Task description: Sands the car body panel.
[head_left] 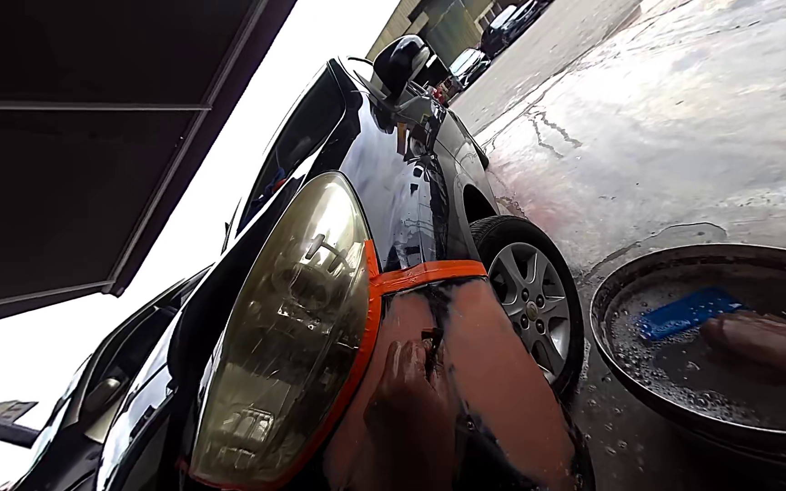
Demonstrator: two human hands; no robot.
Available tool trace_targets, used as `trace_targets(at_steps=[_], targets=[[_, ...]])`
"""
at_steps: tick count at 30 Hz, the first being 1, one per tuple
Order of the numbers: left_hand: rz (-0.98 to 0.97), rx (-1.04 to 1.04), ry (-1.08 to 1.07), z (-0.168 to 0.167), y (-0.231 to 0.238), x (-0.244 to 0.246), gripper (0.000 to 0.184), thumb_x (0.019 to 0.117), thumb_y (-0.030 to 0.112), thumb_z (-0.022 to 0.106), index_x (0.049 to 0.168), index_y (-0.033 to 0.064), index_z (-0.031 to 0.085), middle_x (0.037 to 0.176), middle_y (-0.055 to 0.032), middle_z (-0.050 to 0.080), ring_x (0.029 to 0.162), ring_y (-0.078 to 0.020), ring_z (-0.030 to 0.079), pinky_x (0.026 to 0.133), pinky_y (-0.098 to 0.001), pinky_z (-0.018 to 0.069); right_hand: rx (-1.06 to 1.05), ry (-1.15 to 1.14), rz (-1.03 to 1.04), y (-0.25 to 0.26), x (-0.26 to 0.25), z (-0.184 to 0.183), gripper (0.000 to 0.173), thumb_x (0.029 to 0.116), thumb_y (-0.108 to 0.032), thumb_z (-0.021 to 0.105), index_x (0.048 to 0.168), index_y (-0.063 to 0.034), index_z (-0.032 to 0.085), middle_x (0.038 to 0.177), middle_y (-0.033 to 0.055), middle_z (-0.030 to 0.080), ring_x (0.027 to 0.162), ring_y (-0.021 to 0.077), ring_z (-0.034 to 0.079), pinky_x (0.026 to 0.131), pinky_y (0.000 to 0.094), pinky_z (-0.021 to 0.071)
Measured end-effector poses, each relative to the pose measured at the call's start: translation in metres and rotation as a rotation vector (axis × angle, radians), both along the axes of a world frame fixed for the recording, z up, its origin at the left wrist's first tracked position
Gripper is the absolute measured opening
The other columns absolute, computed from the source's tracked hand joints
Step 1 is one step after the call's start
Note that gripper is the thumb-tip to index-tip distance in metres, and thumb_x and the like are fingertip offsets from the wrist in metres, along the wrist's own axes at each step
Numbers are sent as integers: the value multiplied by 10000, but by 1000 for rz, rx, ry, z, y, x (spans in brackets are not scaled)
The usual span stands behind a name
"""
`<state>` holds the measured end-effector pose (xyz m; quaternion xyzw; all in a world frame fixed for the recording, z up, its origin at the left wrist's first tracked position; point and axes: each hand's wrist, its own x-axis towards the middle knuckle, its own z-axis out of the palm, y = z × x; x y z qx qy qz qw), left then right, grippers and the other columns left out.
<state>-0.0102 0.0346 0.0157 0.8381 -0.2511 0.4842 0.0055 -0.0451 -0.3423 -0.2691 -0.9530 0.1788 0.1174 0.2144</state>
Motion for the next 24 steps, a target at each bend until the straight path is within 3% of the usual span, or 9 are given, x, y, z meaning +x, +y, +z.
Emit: trace_targets(at_steps=[2, 4, 7, 10, 12, 14, 16, 19, 24], targets=[[12, 11, 15, 16, -5, 14, 209, 889, 286, 752, 798, 99, 729, 753, -34, 670, 660, -188, 676, 547, -394, 537, -4, -15, -7, 1, -2, -1, 303, 953, -307, 684, 1003, -11, 729, 1168, 223, 688, 1198, 436, 608, 963, 626, 485], [35, -25, 79, 26, -10, 19, 183, 934, 259, 745, 904, 78, 751, 883, -77, 720, 780, -238, 708, 649, -455, 567, -5, 6, 1, 6, -5, 1, 304, 959, -312, 685, 998, -14, 730, 1166, 229, 690, 1190, 439, 616, 949, 631, 492], [-1, -14, 32, -3, -3, -3, 176, 885, 255, 759, 874, 80, 770, 851, -71, 738, 739, -213, 736, 564, -387, 586, 3, 29, -19, 2, -3, -2, 325, 949, -336, 683, 1012, -20, 724, 1177, 232, 691, 1192, 441, 621, 944, 632, 499], [-36, 19, -47, -14, 2, -4, 244, 876, 313, 728, 774, 92, 743, 726, -33, 670, 615, -170, 678, 468, -328, 523, 5, 9, -34, 3, 1, 2, 328, 952, -344, 681, 985, -21, 724, 1164, 228, 691, 1189, 446, 616, 937, 632, 497], [6, -5, -37, 2, -6, 9, 283, 912, 320, 728, 784, 69, 701, 744, -57, 637, 654, -213, 658, 522, -380, 514, 4, 7, -30, 4, -1, 6, 309, 958, -323, 683, 982, -18, 727, 1150, 230, 692, 1185, 445, 615, 942, 629, 494], [30, -49, 6, 4, -9, 8, 250, 940, 305, 728, 910, 57, 740, 857, -89, 686, 733, -235, 693, 585, -412, 560, 0, 17, -22, 5, -4, 2, 308, 954, -316, 688, 977, -13, 734, 1139, 237, 696, 1176, 449, 620, 944, 633, 494], [-24, 0, 1, -26, 6, -17, 185, 900, 245, 736, 915, 64, 774, 838, -86, 700, 697, -209, 706, 544, -355, 572, -6, 25, -19, 4, -2, 3, 319, 957, -332, 679, 985, -19, 733, 1157, 230, 695, 1192, 446, 615, 949, 632, 496], [-130, 145, 104, -59, 40, -57, 134, 884, 153, 723, 936, 61, 806, 862, -104, 741, 754, -189, 724, 658, -290, 594, -8, 23, -19, 5, -1, 11, 309, 962, -303, 681, 998, 1, 724, 1168, 234, 689, 1189, 448, 615, 945, 623, 490], [-138, 195, 55, -15, 22, -17, 201, 927, 302, 676, 862, 149, 790, 769, -17, 670, 646, -160, 668, 493, -317, 527, -28, 28, -15, 7, -3, 10, 326, 957, -333, 688, 1001, -12, 724, 1151, 222, 696, 1183, 439, 621, 928, 623, 499]])
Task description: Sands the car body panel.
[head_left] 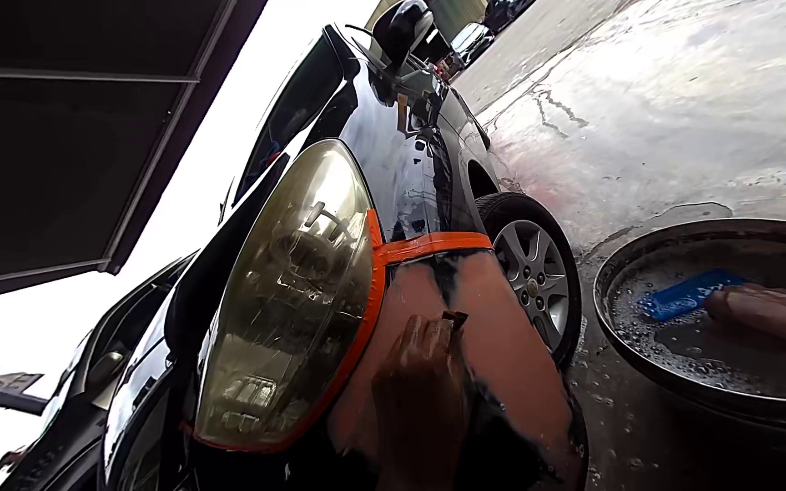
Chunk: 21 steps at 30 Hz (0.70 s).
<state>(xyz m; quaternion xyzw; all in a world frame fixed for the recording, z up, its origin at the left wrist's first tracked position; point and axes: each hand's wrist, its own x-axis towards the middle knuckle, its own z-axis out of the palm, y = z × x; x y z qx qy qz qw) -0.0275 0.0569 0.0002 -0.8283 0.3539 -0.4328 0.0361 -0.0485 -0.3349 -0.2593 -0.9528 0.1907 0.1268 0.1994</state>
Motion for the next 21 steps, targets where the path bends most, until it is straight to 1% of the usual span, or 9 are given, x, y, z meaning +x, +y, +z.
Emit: trace_targets(at_steps=[2, 4, 6, 8, 10, 12, 13, 18, 21], targets=[[-26, 57, 85, -9, 6, -19, 134, 883, 198, 685, 897, 132, 801, 812, -49, 714, 675, -185, 705, 522, -322, 564, 3, 7, -3, -3, 0, 1, 333, 958, -341, 683, 996, -13, 724, 1146, 225, 698, 1170, 437, 630, 924, 626, 503], [-44, 142, 181, -18, 15, -37, 108, 893, 132, 706, 939, 101, 799, 852, -81, 732, 731, -206, 723, 593, -328, 589, 11, 9, -18, -5, 4, 2, 335, 958, -342, 682, 1003, -13, 727, 1158, 222, 696, 1188, 439, 618, 938, 623, 495], [-38, 148, 134, -9, 15, -26, 136, 934, 220, 679, 922, 148, 794, 829, -39, 710, 710, -174, 704, 553, -312, 566, 2, 1, -13, -8, 6, -1, 326, 952, -346, 686, 994, -26, 731, 1148, 215, 697, 1184, 434, 617, 940, 622, 496], [-44, 94, 53, 4, 7, -5, 182, 922, 289, 656, 847, 186, 786, 764, 12, 670, 642, -137, 666, 479, -302, 518, 7, -39, 10, -6, 2, -3, 311, 966, -321, 686, 981, -13, 727, 1120, 232, 692, 1154, 444, 623, 933, 628, 494], [-52, 91, 86, -3, 9, -13, 149, 903, 225, 665, 877, 165, 799, 796, -15, 698, 665, -158, 691, 498, -314, 544, 13, -51, 18, -5, -3, -4, 307, 962, -315, 696, 973, -10, 728, 1121, 237, 693, 1147, 451, 628, 932, 633, 498], [-83, 156, 189, -18, 19, -32, 121, 894, 134, 696, 949, 125, 803, 882, -68, 748, 743, -191, 734, 580, -329, 593, 8, -33, 0, -7, -1, -4, 321, 957, -341, 695, 972, -22, 730, 1121, 222, 700, 1148, 439, 634, 922, 623, 505], [-96, 187, 213, -19, 23, -33, 116, 911, 128, 689, 956, 122, 795, 882, -69, 739, 749, -189, 725, 592, -325, 588, 4, -26, -7, -8, 0, -4, 325, 955, -349, 693, 973, -27, 730, 1121, 216, 703, 1151, 435, 634, 919, 617, 506], [-62, 44, 51, 18, 10, 13, 263, 937, 395, 654, 833, 182, 769, 761, 40, 649, 662, -108, 648, 532, -301, 526, -11, -16, -23, 0, -3, -6, 329, 956, -339, 687, 973, -11, 717, 1113, 226, 698, 1151, 431, 636, 910, 614, 508], [-123, 105, 145, -10, 21, -15, 123, 900, 208, 690, 919, 152, 798, 838, -33, 730, 697, -163, 715, 535, -323, 577, 5, -22, -31, -5, 0, -7, 321, 946, -344, 684, 973, -27, 728, 1130, 214, 703, 1163, 424, 633, 931, 615, 505]])
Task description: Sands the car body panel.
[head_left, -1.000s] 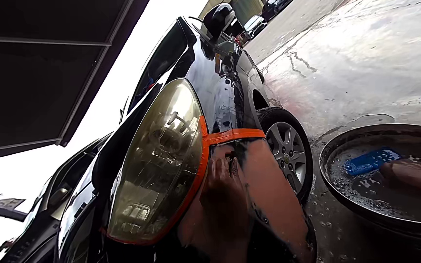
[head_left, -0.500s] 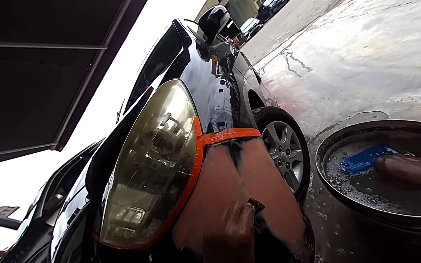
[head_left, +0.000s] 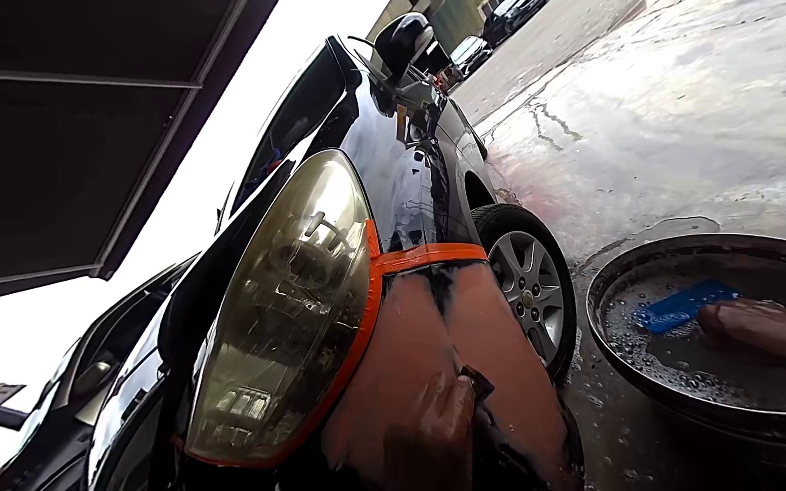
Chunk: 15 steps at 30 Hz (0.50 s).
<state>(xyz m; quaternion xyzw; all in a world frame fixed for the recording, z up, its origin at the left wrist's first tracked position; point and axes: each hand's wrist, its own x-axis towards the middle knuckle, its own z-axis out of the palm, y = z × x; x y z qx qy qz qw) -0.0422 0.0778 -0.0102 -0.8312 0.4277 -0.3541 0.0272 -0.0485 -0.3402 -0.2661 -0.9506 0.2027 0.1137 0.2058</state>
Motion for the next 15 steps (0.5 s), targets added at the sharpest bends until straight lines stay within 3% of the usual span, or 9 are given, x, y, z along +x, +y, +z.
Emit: trace_targets(at_steps=[2, 5, 7, 9, 12, 15], targets=[[-33, 45, 27, -6, 8, -5, 126, 939, 194, 685, 961, 141, 797, 846, -49, 725, 722, -168, 709, 578, -307, 578, -2, 10, 6, -2, 2, -2, 327, 945, -354, 685, 983, -32, 726, 1140, 202, 701, 1172, 418, 629, 939, 607, 503], [66, -107, -162, 32, -5, 32, 244, 939, 346, 661, 881, 151, 796, 782, -5, 699, 682, -145, 686, 550, -318, 554, -13, 16, 0, -1, 4, -1, 313, 937, -341, 698, 977, -32, 722, 1123, 204, 704, 1155, 420, 637, 932, 612, 504], [150, -201, -178, 40, -12, 41, 281, 939, 383, 663, 870, 130, 765, 804, -4, 680, 713, -151, 673, 584, -338, 543, -8, 45, -9, 0, 2, -1, 311, 934, -340, 703, 975, -32, 726, 1111, 207, 712, 1139, 409, 649, 933, 614, 502], [83, -191, -179, 11, -3, 20, 209, 917, 279, 683, 901, 109, 803, 828, -44, 723, 717, -163, 705, 583, -310, 575, 6, 60, -11, -2, 3, -1, 320, 935, -336, 698, 979, -21, 722, 1117, 223, 708, 1135, 419, 654, 917, 631, 511], [0, -118, -90, -16, 21, -6, 141, 935, 183, 712, 992, 98, 808, 916, -74, 757, 812, -150, 726, 707, -255, 592, 7, 66, -2, -2, 9, 3, 355, 935, -334, 697, 1029, 8, 708, 1172, 250, 688, 1184, 444, 626, 941, 636, 495], [9, -215, -198, 8, 6, 29, 230, 962, 321, 677, 929, 137, 810, 802, -22, 716, 699, -128, 691, 574, -268, 557, -13, 110, 19, -6, 12, 1, 382, 942, -343, 682, 1047, 23, 700, 1182, 274, 683, 1182, 465, 630, 942, 654, 494]])
